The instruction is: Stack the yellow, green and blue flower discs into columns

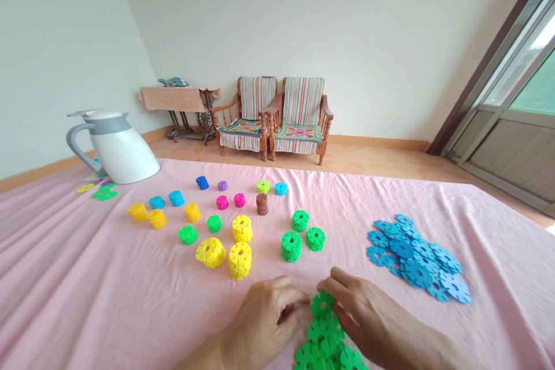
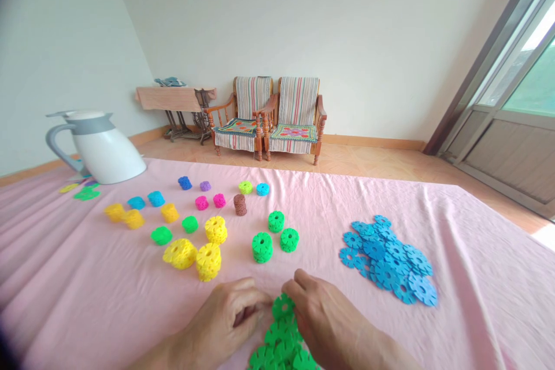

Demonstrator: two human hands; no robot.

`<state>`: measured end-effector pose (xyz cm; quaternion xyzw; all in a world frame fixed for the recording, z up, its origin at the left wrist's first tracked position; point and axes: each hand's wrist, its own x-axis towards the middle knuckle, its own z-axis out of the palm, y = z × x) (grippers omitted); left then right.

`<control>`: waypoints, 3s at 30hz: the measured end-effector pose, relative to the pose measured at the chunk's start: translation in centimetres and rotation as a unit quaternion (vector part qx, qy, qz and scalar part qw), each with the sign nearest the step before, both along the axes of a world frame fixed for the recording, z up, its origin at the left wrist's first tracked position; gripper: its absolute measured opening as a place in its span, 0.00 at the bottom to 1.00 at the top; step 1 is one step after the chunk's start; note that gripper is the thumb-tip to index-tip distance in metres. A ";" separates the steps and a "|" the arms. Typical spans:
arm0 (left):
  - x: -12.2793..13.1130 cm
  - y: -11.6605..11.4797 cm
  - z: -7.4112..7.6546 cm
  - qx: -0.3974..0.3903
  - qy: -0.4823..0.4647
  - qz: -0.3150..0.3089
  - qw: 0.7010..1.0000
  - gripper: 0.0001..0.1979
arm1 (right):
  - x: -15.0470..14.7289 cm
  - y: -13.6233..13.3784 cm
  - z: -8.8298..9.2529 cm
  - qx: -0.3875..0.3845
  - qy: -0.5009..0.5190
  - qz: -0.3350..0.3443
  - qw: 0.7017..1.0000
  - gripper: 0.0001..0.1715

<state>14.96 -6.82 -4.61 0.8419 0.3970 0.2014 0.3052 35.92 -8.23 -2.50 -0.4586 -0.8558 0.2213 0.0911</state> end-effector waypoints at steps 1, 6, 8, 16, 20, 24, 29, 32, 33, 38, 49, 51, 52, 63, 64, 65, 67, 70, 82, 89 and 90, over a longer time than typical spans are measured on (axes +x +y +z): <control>0.0 0.0 0.1 -0.001 0.003 0.001 1.000 0.08 | -0.2 0.0 0.0 0.004 0.001 0.002 1.000 0.15; 0.0 0.0 0.0 -0.012 -0.009 0.000 1.000 0.06 | -1.0 0.3 -0.8 0.003 0.052 -0.036 0.998 0.13; 0.0 0.0 -0.1 -0.013 -0.013 0.003 1.000 0.07 | -1.3 0.5 -1.2 0.010 0.071 -0.053 0.996 0.13; 0.0 0.5 -0.7 -0.088 -0.100 0.079 0.988 0.09 | -1.9 0.2 -1.9 0.054 0.110 -0.047 0.991 0.13; -0.3 0.7 -1.0 -0.141 -0.139 0.078 0.977 0.12 | -2.3 -0.1 -1.6 0.084 0.095 0.004 0.992 0.26; -0.6 0.9 -1.0 -0.169 -0.173 0.063 0.968 0.17 | -2.6 -0.2 -1.6 0.083 0.067 0.028 0.994 0.26; -0.7 0.9 -1.2 -0.184 -0.177 0.055 0.965 0.17 | -2.8 -0.4 -2.3 0.041 0.089 0.009 0.995 0.27; -0.7 1.0 -1.3 -0.186 -0.181 0.053 0.964 0.18 | -2.8 -0.4 -2.1 0.024 0.113 -0.003 0.993 0.26; -0.7 1.0 -1.3 -0.188 -0.186 0.056 0.963 0.18 | -2.7 -0.2 -2.0 0.022 0.125 -0.011 0.992 0.26; -0.5 0.9 -1.0 -0.189 -0.183 0.085 0.961 0.14 | -1.0 3.2 -1.9 0.106 0.204 -0.144 0.963 0.22; -0.5 0.8 -0.4 -0.165 -0.122 0.089 0.975 0.10 | -0.2 9.0 -5.1 0.120 0.197 -0.224 0.947 0.18; -0.5 0.7 -0.3 -0.162 -0.117 0.091 0.976 0.10 | -0.2 9.2 -5.6 0.118 0.193 -0.223 0.948 0.18; -0.5 0.7 -0.3 -0.161 -0.115 0.091 0.976 0.10 | -0.1 9.3 -5.7 0.116 0.191 -0.225 0.948 0.19; -0.4 0.7 -0.5 -0.153 -0.104 0.094 0.978 0.09 | -0.1 9.3 -6.3 0.141 0.184 -0.213 0.949 0.32; -0.4 0.7 -0.5 -0.153 -0.103 0.094 0.978 0.09 | -0.2 9.3 -6.3 0.146 0.182 -0.210 0.949 0.33; -0.4 0.7 -0.5 -0.153 -0.103 0.095 0.978 0.09 | -0.4 9.3 -6.4 0.151 0.180 -0.209 0.949 0.34; -0.4 0.7 -0.4 -0.156 -0.106 0.095 0.978 0.09 | -0.6 9.3 -6.4 0.157 0.174 -0.210 0.949 0.35; -0.4 0.7 -0.4 -0.158 -0.110 0.096 0.977 0.09 | -0.8 9.2 -6.4 0.161 0.168 -0.218 0.948 0.34; -0.4 0.8 -0.3 -0.159 -0.110 0.094 0.977 0.10 | -0.9 8.8 -6.4 0.171 0.181 -0.210 0.945 0.34; -0.4 0.7 -0.5 -0.139 -0.096 0.087 0.982 0.09 | -0.7 8.8 -6.7 0.176 0.190 -0.206 0.944 0.33; -0.4 0.7 -0.6 -0.136 -0.094 0.086 0.983 0.09 | -0.6 8.7 -6.7 0.177 0.196 -0.204 0.943 0.33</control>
